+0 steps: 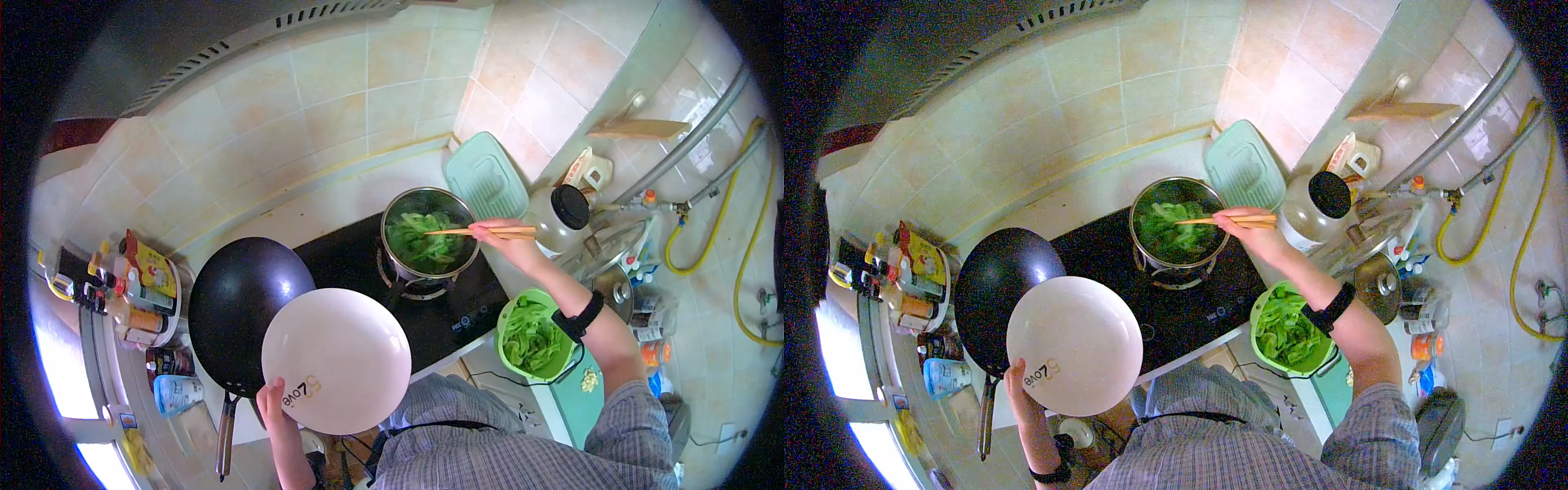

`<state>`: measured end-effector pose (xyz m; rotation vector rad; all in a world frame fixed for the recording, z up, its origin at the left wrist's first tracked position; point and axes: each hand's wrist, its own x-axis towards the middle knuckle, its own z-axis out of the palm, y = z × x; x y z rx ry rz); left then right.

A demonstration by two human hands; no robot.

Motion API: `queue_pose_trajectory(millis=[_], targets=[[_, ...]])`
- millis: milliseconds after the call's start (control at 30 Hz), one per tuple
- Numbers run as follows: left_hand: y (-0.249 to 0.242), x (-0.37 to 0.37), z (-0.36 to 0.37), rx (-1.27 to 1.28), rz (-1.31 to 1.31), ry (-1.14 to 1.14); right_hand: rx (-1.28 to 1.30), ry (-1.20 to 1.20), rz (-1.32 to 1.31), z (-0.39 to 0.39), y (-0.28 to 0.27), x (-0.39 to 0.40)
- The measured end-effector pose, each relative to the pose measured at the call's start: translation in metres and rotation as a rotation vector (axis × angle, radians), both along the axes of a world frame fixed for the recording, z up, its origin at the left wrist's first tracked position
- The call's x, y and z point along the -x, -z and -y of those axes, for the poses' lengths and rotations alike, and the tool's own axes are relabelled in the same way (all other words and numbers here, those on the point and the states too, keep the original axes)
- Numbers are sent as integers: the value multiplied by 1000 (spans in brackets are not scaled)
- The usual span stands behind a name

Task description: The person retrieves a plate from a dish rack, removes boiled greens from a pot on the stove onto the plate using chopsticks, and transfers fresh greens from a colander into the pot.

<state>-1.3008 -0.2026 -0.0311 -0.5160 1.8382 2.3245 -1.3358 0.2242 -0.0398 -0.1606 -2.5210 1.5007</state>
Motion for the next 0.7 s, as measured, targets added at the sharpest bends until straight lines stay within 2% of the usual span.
queue_pose_trajectory(millis=[67,200,267,300,367,433,500,633,700], targets=[[0,0,1,-3,-11,20,-156,-17,-86,-2,-10,-5],[0,0,0,18,-27,40,-218,-120,-114,1,-24,-8],[-1,1,-1,23,-27,33,-455,-268,-141,12,-27,-4],[-1,1,-2,25,-27,43,-454,-268,-143,16,-25,-3],[-2,2,-2,28,-28,52,-284,-297,-145,24,-19,-5],[-3,2,-1,9,-51,97,-311,-344,-208,16,-16,-1],[1,1,0,11,-49,75,-168,-160,193,6,-20,-1],[-2,2,-3,-1,-51,101,-181,-23,293,-4,-26,15],[-1,2,-3,5,-47,100,-198,-9,244,3,-23,23]])
